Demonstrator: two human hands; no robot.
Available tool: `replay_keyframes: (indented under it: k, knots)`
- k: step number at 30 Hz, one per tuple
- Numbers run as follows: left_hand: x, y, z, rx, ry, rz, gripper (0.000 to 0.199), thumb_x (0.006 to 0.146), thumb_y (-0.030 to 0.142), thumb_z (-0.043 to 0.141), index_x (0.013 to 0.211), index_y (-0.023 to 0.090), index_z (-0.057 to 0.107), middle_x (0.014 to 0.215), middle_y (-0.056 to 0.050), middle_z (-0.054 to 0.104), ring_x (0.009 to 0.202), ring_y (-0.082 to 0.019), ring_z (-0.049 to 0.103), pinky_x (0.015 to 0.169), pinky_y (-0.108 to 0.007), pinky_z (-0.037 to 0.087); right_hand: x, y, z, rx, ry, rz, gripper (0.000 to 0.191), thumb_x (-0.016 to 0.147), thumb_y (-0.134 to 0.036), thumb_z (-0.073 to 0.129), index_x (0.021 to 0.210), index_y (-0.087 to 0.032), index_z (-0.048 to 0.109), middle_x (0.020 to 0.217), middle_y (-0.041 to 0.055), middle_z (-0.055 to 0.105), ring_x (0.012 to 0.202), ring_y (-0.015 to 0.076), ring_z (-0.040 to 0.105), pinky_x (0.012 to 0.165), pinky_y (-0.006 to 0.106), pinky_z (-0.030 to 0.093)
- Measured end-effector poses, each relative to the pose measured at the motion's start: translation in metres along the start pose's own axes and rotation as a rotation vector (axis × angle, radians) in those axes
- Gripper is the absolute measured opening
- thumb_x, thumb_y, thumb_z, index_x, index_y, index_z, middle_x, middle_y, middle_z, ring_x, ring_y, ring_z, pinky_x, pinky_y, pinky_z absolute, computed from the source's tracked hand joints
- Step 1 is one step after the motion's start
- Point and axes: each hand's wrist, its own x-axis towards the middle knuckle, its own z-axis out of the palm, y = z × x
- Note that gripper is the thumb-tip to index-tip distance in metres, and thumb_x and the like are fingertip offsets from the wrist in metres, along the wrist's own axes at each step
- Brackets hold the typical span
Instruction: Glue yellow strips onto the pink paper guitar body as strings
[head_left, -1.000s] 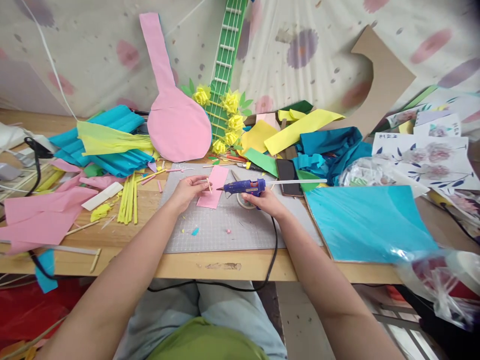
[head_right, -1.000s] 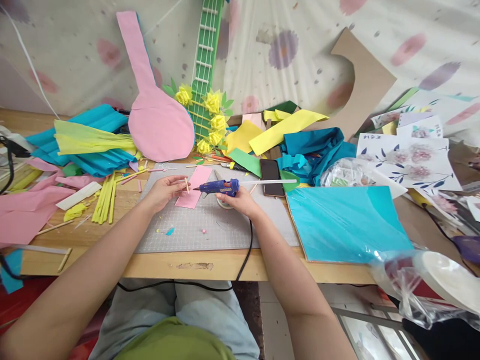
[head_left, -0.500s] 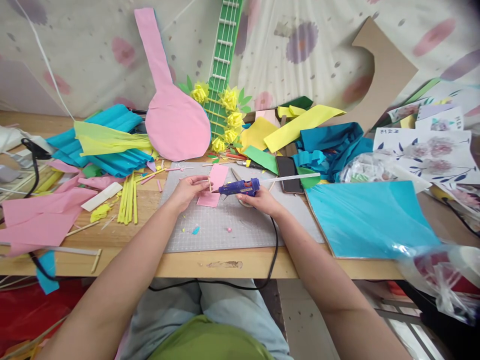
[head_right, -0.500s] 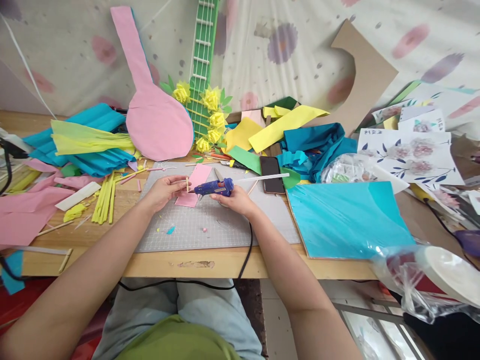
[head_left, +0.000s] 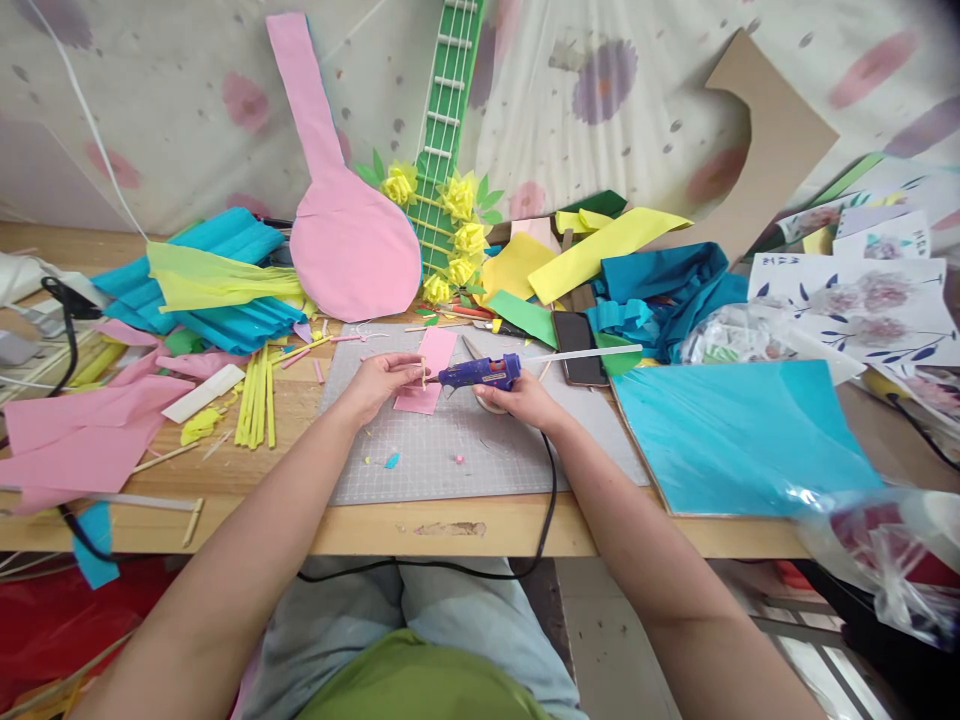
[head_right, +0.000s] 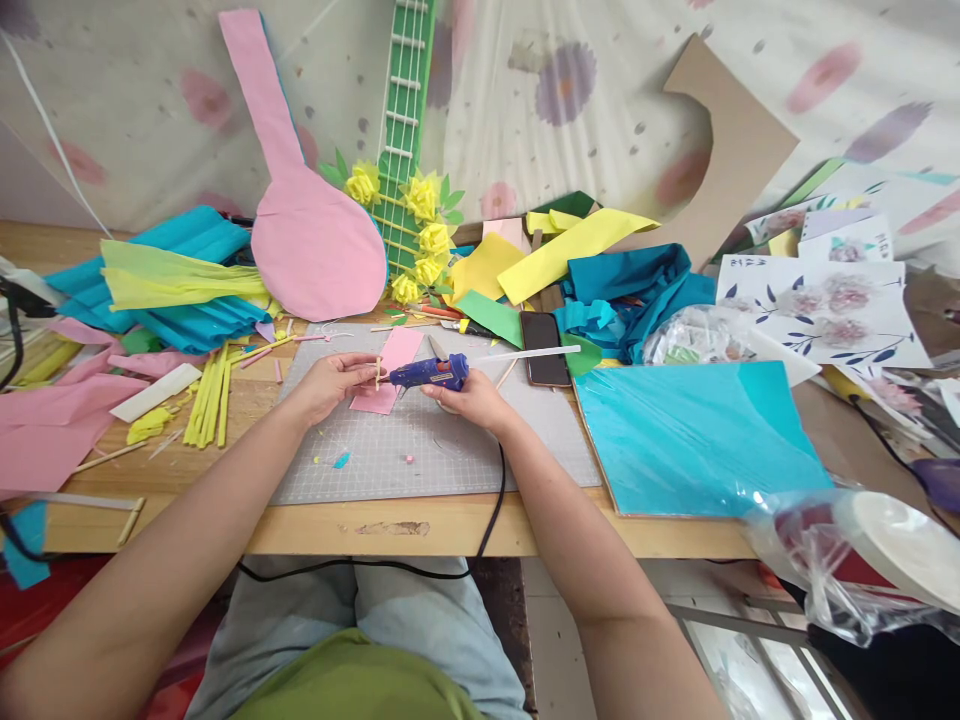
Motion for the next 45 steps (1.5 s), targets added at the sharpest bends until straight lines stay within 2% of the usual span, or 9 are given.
replay_keyframes:
  k: [9, 16, 26, 30, 32, 35, 38, 42, 45]
  knots:
    - [0.002, -0.004, -0.004, 0.032, -0.040, -0.010, 0.041, 0.058, 0.028, 0.075, 0.093, 0.011, 0.064, 0.082, -0.008, 0.070, 0.059, -0.010, 0.060, 0.057, -0.022, 0.047, -0.001, -0.005, 0.000, 0.010, 0.055, 0.010, 0.037, 0.063, -0.052, 0.063, 0.077, -0.017, 0.058, 0.062, -0.0015, 0.052, 0.055, 0.0095, 0.044, 0.056, 0.024, 0.040]
    - [0.001, -0.003, -0.005, 0.081, -0.059, -0.032, 0.042, 0.056, 0.028, 0.076, 0.094, 0.013, 0.065, 0.083, -0.009, 0.069, 0.063, -0.011, 0.061, 0.046, -0.017, 0.038, 0.000, -0.006, -0.001, -0.003, 0.108, 0.041, 0.040, 0.062, -0.052, 0.063, 0.081, -0.017, 0.061, 0.064, -0.0001, 0.057, 0.058, 0.0114, 0.049, 0.058, 0.026, 0.042]
    - [0.002, -0.005, -0.006, 0.103, -0.108, -0.037, 0.050, 0.054, 0.030, 0.077, 0.099, 0.014, 0.064, 0.082, -0.008, 0.069, 0.066, -0.013, 0.062, 0.052, -0.020, 0.040, 0.001, -0.005, -0.002, -0.017, 0.174, 0.042, 0.043, 0.061, -0.053, 0.063, 0.083, -0.016, 0.063, 0.074, 0.0034, 0.063, 0.068, 0.0152, 0.055, 0.064, 0.029, 0.044]
    - [0.001, -0.003, -0.006, 0.132, -0.140, -0.030, 0.052, 0.056, 0.031, 0.076, 0.103, 0.015, 0.063, 0.083, -0.008, 0.070, 0.064, -0.012, 0.061, 0.047, -0.019, 0.036, 0.002, -0.006, -0.003, -0.033, 0.165, 0.040, 0.045, 0.062, -0.054, 0.062, 0.085, -0.015, 0.063, 0.070, 0.0032, 0.062, 0.063, 0.0147, 0.054, 0.061, 0.028, 0.044]
    - [0.000, -0.001, -0.006, 0.147, -0.150, -0.031, 0.052, 0.056, 0.032, 0.075, 0.104, 0.016, 0.063, 0.084, -0.009, 0.070, 0.062, -0.012, 0.061, 0.045, -0.018, 0.034, 0.002, -0.005, -0.007, -0.056, 0.206, 0.038, 0.046, 0.063, -0.055, 0.061, 0.086, -0.015, 0.064, 0.069, 0.0035, 0.063, 0.062, 0.0150, 0.055, 0.061, 0.028, 0.044]
    - [0.000, 0.000, -0.006, 0.149, -0.128, 0.000, 0.052, 0.055, 0.031, 0.075, 0.103, 0.016, 0.063, 0.085, -0.009, 0.070, 0.064, -0.013, 0.062, 0.045, -0.018, 0.033, 0.003, 0.000, -0.021, -0.153, 0.419, 0.056, 0.045, 0.065, -0.057, 0.058, 0.082, -0.015, 0.065, 0.072, 0.0058, 0.064, 0.068, 0.0179, 0.058, 0.066, 0.030, 0.044]
    - [0.001, 0.000, -0.007, 0.132, -0.069, 0.041, 0.051, 0.055, 0.032, 0.075, 0.102, 0.015, 0.064, 0.085, -0.010, 0.070, 0.068, -0.015, 0.063, 0.046, -0.018, 0.034, 0.007, 0.010, -0.037, -0.322, 0.614, 0.212, 0.048, 0.064, -0.060, 0.056, 0.078, -0.015, 0.066, 0.074, 0.0089, 0.065, 0.074, 0.0225, 0.060, 0.069, 0.033, 0.043]
    - [0.005, -0.002, -0.010, 0.121, 0.008, 0.065, 0.052, 0.055, 0.035, 0.075, 0.101, 0.015, 0.063, 0.089, -0.011, 0.070, 0.069, -0.015, 0.063, 0.046, -0.018, 0.036, 0.014, 0.025, -0.048, -0.477, 0.581, 0.365, 0.050, 0.063, -0.062, 0.055, 0.078, -0.016, 0.066, 0.077, 0.0111, 0.065, 0.078, 0.0258, 0.060, 0.069, 0.034, 0.042]
    - [0.008, -0.006, -0.011, 0.163, 0.047, 0.095, 0.055, 0.055, 0.035, 0.074, 0.103, 0.012, 0.062, 0.087, -0.011, 0.070, 0.068, -0.015, 0.063, 0.047, -0.020, 0.038, 0.016, 0.028, -0.050, -0.497, 0.517, 0.330, 0.053, 0.062, -0.064, 0.054, 0.084, -0.016, 0.064, 0.081, 0.0119, 0.064, 0.081, 0.0266, 0.059, 0.069, 0.035, 0.041]
